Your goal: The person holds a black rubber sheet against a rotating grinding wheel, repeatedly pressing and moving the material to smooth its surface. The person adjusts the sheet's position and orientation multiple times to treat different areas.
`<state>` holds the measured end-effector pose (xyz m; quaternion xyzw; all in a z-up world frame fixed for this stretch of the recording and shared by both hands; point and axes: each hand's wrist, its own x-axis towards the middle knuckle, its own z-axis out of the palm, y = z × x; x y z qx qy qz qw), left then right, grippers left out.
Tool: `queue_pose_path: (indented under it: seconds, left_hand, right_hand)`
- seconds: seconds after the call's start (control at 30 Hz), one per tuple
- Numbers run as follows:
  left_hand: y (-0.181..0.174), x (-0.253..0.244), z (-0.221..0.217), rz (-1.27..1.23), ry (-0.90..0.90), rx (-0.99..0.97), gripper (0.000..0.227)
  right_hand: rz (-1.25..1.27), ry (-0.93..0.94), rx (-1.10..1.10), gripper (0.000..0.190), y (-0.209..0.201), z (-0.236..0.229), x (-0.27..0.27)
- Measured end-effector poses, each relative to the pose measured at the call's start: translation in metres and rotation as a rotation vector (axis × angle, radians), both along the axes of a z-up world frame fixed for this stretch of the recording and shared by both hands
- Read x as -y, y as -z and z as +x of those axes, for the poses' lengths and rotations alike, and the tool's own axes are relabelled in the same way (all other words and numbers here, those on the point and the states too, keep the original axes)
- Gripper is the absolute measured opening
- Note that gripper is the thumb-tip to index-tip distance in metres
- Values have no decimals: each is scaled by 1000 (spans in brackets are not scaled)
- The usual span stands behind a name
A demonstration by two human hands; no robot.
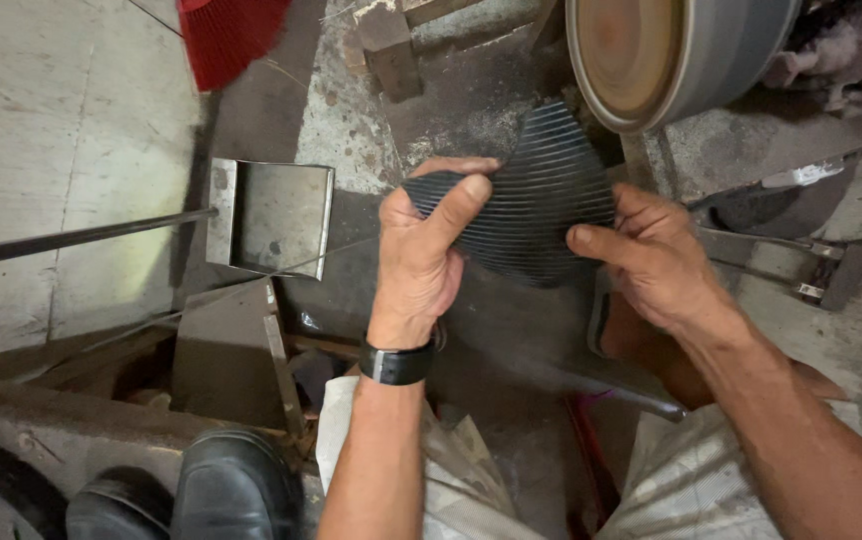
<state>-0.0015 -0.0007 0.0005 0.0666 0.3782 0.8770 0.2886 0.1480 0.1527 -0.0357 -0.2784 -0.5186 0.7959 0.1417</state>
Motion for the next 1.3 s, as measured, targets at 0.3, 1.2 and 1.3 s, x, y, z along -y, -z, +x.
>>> queue_pose_path:
  seconds: [0.3, 1.2, 1.3]
  left_hand:
    - [-8, 11, -4, -224, 75, -160, 27]
    - [4, -9, 9, -154, 200, -69, 19]
    - [8, -12, 12, -156, 191, 36, 24]
  right_hand:
    - [-35, -37, 50, 36, -24, 0, 4]
    - [11, 130, -79, 26, -21, 9, -19]
    - [54, 156, -67, 25, -14, 16, -28]
